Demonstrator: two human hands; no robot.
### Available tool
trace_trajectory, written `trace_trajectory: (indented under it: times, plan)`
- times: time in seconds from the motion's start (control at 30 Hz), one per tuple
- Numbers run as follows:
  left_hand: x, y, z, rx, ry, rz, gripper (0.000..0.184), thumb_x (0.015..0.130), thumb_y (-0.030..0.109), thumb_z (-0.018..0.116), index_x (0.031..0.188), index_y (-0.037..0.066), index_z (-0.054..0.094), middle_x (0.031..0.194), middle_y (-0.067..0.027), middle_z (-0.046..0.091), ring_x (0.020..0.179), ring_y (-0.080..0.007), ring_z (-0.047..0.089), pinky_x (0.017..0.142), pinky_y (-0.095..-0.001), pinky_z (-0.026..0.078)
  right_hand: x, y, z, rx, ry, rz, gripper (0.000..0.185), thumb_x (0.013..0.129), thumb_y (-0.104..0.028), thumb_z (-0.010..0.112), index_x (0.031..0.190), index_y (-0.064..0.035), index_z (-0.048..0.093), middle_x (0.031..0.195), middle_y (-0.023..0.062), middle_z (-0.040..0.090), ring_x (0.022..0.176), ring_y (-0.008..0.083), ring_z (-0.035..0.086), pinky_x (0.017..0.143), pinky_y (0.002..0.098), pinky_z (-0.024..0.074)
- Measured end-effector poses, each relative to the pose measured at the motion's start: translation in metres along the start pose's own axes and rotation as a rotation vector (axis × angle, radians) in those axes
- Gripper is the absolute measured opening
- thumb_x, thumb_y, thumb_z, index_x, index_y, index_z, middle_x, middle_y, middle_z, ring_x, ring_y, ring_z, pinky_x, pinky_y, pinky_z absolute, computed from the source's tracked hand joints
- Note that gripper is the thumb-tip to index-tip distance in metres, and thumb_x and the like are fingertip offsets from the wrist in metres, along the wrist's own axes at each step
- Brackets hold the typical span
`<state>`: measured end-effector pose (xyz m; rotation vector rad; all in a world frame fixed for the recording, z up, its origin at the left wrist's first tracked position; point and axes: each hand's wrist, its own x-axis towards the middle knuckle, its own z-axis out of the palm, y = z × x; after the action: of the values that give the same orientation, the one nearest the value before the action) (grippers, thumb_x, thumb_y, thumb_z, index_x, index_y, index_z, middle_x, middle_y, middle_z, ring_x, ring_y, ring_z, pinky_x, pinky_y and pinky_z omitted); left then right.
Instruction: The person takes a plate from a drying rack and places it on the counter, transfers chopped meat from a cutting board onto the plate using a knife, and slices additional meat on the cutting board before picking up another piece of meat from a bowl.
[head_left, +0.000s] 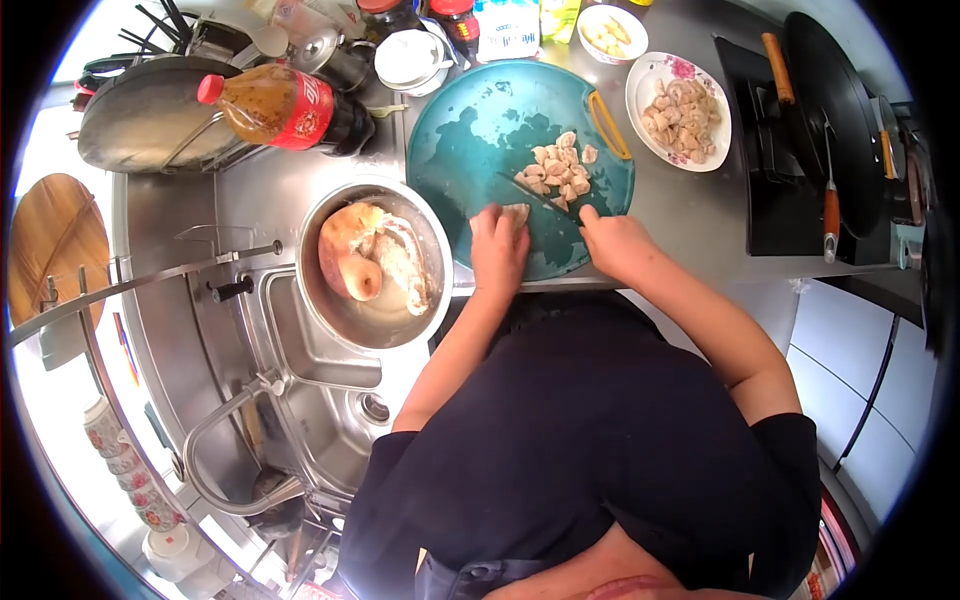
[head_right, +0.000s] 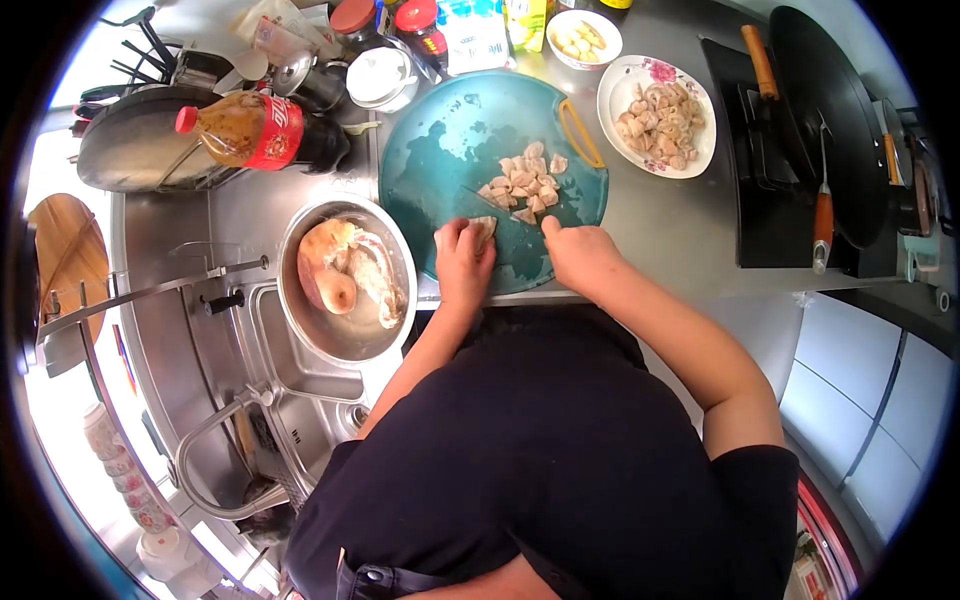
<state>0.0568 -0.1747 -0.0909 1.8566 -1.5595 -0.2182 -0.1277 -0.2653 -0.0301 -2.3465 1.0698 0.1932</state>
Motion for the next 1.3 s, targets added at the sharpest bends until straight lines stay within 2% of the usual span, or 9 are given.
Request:
trace_trajectory:
  times: [0.27, 0.47, 0.57, 0.67, 0.7, 0.8, 1.0, 1.1, 1.3]
  plan:
    - [0.000, 0.006, -0.003, 0.024, -0.110, 0.051, 0.032, 0.073, 0.002, 0.068, 0.103, 0.003, 0.056, 0.113, -0.0147, 0.054, 0.099, -0.0373, 0.053, 0.081, -0.0446, 0.050, -0.029, -0.012, -0.001, -0.048, -0.129, -0.001, 0.018, 0.079, -0.002, 0.056, 0.095, 0.0002, 0.047, 0.068, 0.0217, 0.066, 0.069, 0.0381, 0.068, 0.061, 0.0456, 0.0540]
    - [-0.001, 0.000, 0.001, -0.020, -0.130, 0.069, 0.031, 0.069, 0.002, 0.070, 0.098, 0.003, 0.058, 0.110, -0.0148, 0.057, 0.099, -0.0383, 0.055, 0.081, -0.0446, 0.050, 0.042, -0.039, 0.020, 0.064, -0.011, -0.044, 0.018, 0.080, -0.004, 0.056, 0.096, 0.0012, 0.050, 0.077, 0.0226, 0.068, 0.078, 0.0385, 0.069, 0.068, 0.0463, 0.0551]
    - [-0.004, 0.003, -0.008, -0.018, -0.139, 0.067, 0.035, 0.068, 0.000, 0.069, 0.101, 0.004, 0.059, 0.115, -0.0155, 0.056, 0.103, -0.0387, 0.054, 0.084, -0.0447, 0.050, 0.063, -0.042, 0.031, 0.058, 0.068, -0.073, 0.018, 0.091, -0.016, 0.055, 0.096, 0.0010, 0.050, 0.072, 0.0235, 0.066, 0.071, 0.0413, 0.067, 0.064, 0.0500, 0.0526]
    - [-0.009, -0.001, -0.012, 0.008, -0.140, 0.021, 0.038, 0.068, -0.004, 0.066, 0.105, 0.004, 0.060, 0.119, -0.0164, 0.054, 0.105, -0.0392, 0.054, 0.086, -0.0451, 0.050, 0.043, -0.030, 0.023, 0.049, -0.016, -0.018, 0.018, 0.086, -0.012, 0.056, 0.099, 0.0008, 0.053, 0.080, 0.0236, 0.068, 0.080, 0.0384, 0.069, 0.070, 0.0468, 0.0546]
    - [-0.012, -0.005, -0.011, 0.024, -0.140, -0.012, 0.040, 0.068, -0.005, 0.064, 0.106, 0.005, 0.060, 0.121, -0.0167, 0.054, 0.106, -0.0394, 0.054, 0.087, -0.0453, 0.050, 0.031, -0.025, 0.014, 0.087, -0.031, 0.010, 0.019, 0.091, -0.017, 0.055, 0.099, 0.0000, 0.052, 0.077, 0.0223, 0.068, 0.077, 0.0386, 0.068, 0.068, 0.0478, 0.0538]
    - [-0.002, -0.006, -0.013, -0.036, -0.136, 0.081, 0.044, 0.067, -0.008, 0.062, 0.109, 0.003, 0.058, 0.122, -0.0192, 0.054, 0.107, -0.0400, 0.053, 0.089, -0.0456, 0.048, 0.007, -0.004, 0.003, 0.066, 0.002, 0.044, 0.020, 0.093, -0.020, 0.054, 0.098, -0.0012, 0.050, 0.074, 0.0200, 0.067, 0.074, 0.0389, 0.067, 0.065, 0.0487, 0.0528]
    - [0.011, -0.004, -0.014, -0.040, -0.134, 0.154, 0.036, 0.069, -0.007, 0.061, 0.104, 0.001, 0.058, 0.119, -0.0181, 0.054, 0.109, -0.0397, 0.053, 0.092, -0.0451, 0.047, -0.021, -0.009, -0.023, -0.109, -0.183, 0.001, 0.014, 0.083, -0.006, 0.055, 0.094, -0.0009, 0.047, 0.069, 0.0193, 0.066, 0.071, 0.0388, 0.067, 0.064, 0.0474, 0.0527]
    - [0.007, -0.009, -0.013, -0.060, -0.179, 0.130, 0.036, 0.069, -0.006, 0.062, 0.104, 0.002, 0.058, 0.118, -0.0174, 0.054, 0.109, -0.0393, 0.053, 0.090, -0.0446, 0.048, -0.017, -0.005, -0.016, -0.066, -0.167, -0.028, 0.018, 0.078, -0.001, 0.055, 0.095, -0.0002, 0.048, 0.071, 0.0208, 0.066, 0.073, 0.0379, 0.068, 0.064, 0.0463, 0.0532]
    - [0.007, -0.011, -0.012, -0.109, -0.182, 0.064, 0.039, 0.069, -0.005, 0.067, 0.106, 0.005, 0.060, 0.117, -0.0133, 0.057, 0.104, -0.0374, 0.055, 0.086, -0.0437, 0.050, 0.060, -0.033, 0.014, -0.059, -0.013, -0.148, 0.020, 0.079, -0.004, 0.057, 0.098, 0.0008, 0.053, 0.076, 0.0200, 0.069, 0.077, 0.0352, 0.070, 0.067, 0.0436, 0.0551]
